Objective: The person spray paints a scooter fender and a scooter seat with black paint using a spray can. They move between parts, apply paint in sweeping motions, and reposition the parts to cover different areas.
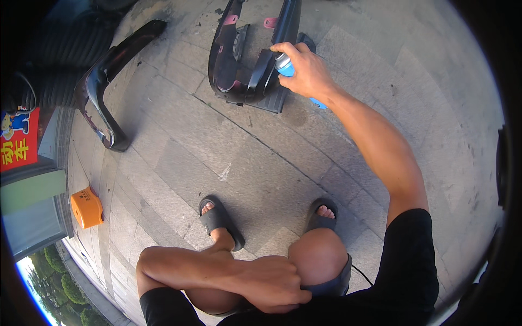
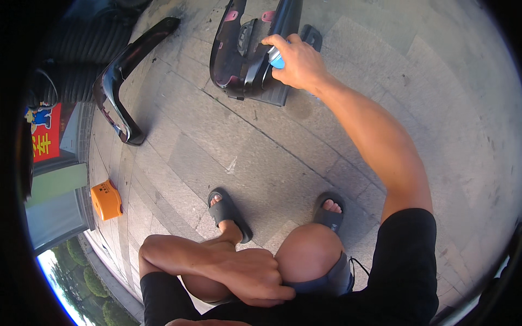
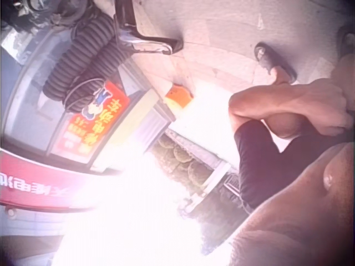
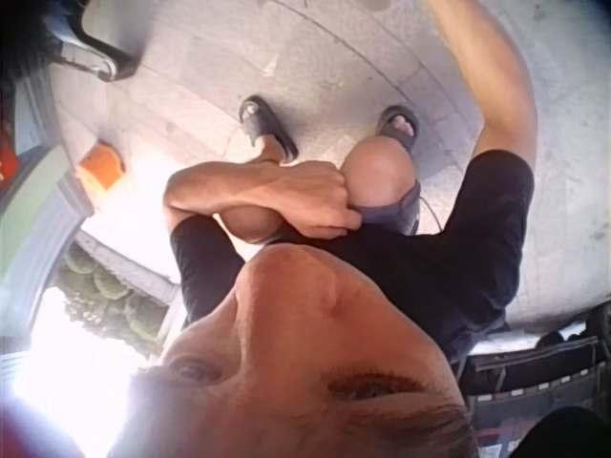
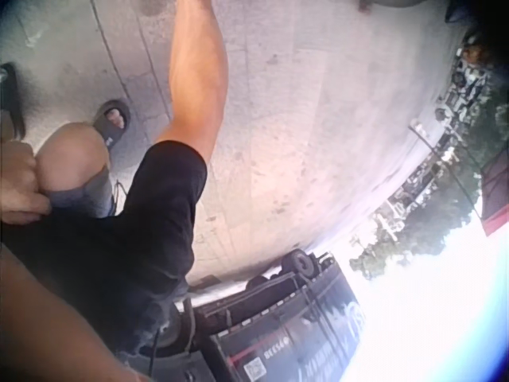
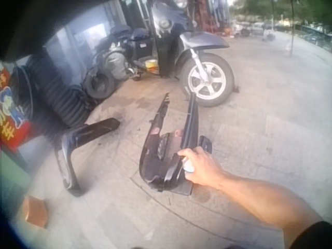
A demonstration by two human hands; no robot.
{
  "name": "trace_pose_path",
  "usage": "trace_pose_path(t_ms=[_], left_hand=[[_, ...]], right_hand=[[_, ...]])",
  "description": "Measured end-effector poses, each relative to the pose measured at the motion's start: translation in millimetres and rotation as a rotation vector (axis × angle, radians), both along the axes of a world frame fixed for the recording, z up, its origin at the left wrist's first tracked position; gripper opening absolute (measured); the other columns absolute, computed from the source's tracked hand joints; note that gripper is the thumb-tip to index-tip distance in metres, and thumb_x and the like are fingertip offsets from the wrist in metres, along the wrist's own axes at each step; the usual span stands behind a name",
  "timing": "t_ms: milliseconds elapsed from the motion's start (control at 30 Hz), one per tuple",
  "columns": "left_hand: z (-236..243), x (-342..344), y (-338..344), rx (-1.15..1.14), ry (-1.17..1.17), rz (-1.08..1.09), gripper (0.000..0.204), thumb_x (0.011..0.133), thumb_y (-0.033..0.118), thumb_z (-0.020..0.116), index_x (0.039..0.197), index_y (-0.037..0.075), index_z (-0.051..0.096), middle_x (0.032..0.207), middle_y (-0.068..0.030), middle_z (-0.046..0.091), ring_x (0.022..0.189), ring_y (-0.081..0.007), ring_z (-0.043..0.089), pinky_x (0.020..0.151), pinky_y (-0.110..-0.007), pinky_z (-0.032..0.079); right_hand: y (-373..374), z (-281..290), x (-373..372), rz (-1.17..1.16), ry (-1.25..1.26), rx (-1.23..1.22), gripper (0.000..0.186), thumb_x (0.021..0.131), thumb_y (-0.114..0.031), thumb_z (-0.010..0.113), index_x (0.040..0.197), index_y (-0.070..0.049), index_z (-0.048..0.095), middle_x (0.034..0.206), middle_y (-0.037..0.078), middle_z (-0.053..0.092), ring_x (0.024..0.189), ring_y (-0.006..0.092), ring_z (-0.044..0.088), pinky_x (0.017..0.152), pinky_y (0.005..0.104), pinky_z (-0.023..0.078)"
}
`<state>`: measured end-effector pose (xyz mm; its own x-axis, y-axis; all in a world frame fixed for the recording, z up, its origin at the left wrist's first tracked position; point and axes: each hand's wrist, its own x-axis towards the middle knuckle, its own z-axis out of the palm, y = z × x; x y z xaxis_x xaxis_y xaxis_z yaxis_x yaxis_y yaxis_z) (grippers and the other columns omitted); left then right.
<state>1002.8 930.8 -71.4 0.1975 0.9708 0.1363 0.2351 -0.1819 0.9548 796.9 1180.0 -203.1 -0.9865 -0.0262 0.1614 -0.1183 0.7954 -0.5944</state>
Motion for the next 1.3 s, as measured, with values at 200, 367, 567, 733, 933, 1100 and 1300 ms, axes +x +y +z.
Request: trace_pose_path(t_ms=[200,367,567,733,933,1100,1300], left_hand=[[-3,-5,-11,0.04,0.008,0.006,0.024,0.094,0.023,0.065,0.082,0.006,0.055,0.047,-0.0112,0.051,0.044,-0.0375,0.056,0.038,-0.048,0.04],[-4,-11,-19,0.041,0.033,-0.038,0.025,0.092,0.023,0.066,0.082,0.002,0.056,0.048,-0.0126,0.052,0.045,-0.0378,0.057,0.038,-0.047,0.041],[-3,-24,-30,0.06,0.113,-0.1,0.024,0.089,0.023,0.067,0.084,0.001,0.057,0.05,-0.0133,0.054,0.048,-0.0373,0.061,0.041,-0.047,0.045],[-2,-29,-40,0.053,0.152,-0.187,0.023,0.086,0.021,0.067,0.086,0.0,0.059,0.057,-0.013,0.06,0.054,-0.0361,0.065,0.046,-0.046,0.05],[-2,-38,-60,0.112,0.155,-0.237,0.022,0.083,0.02,0.067,0.087,0.0,0.06,0.075,-0.0136,0.061,0.067,-0.033,0.068,0.055,-0.044,0.054],[-5,-50,-77,0.202,0.167,-0.195,0.021,0.083,0.02,0.068,0.088,0.0,0.061,0.087,-0.0139,0.06,0.073,-0.03,0.067,0.061,-0.042,0.054],[-16,-62,-88,0.215,0.217,-0.185,0.019,0.083,0.018,0.069,0.088,0.001,0.061,0.088,-0.0128,0.059,0.072,-0.0294,0.067,0.06,-0.042,0.054]], right_hand=[[-17,-2,30,0.102,-0.089,0.071,0.068,0.076,-0.016,0.076,0.139,-0.029,0.054,0.118,0.017,0.061,0.103,0.0423,0.069,0.085,0.0484,0.058],[-15,8,8,-0.023,0.001,0.031,0.066,0.076,-0.017,0.078,0.137,-0.027,0.054,0.113,0.017,0.062,0.099,0.04,0.069,0.084,0.0485,0.058],[-27,11,24,-0.002,-0.102,0.154,0.066,0.077,-0.016,0.077,0.138,-0.025,0.055,0.119,0.016,0.061,0.103,0.0373,0.069,0.087,0.0462,0.056],[-24,12,5,-0.099,-0.07,0.116,0.068,0.075,-0.017,0.079,0.138,-0.027,0.054,0.118,0.019,0.062,0.103,0.0419,0.068,0.087,0.0497,0.057],[-24,21,0,-0.18,-0.081,0.204,0.069,0.075,-0.019,0.079,0.138,-0.028,0.054,0.116,0.019,0.063,0.102,0.0428,0.067,0.086,0.0494,0.056],[-36,28,4,-0.234,-0.046,0.139,0.069,0.076,-0.018,0.081,0.14,-0.025,0.055,0.122,0.018,0.062,0.108,0.0412,0.066,0.09,0.0478,0.054],[-56,39,26,-0.251,-0.262,0.177,0.067,0.078,-0.019,0.081,0.139,-0.025,0.055,0.127,0.017,0.06,0.109,0.0395,0.067,0.091,0.0477,0.054]])
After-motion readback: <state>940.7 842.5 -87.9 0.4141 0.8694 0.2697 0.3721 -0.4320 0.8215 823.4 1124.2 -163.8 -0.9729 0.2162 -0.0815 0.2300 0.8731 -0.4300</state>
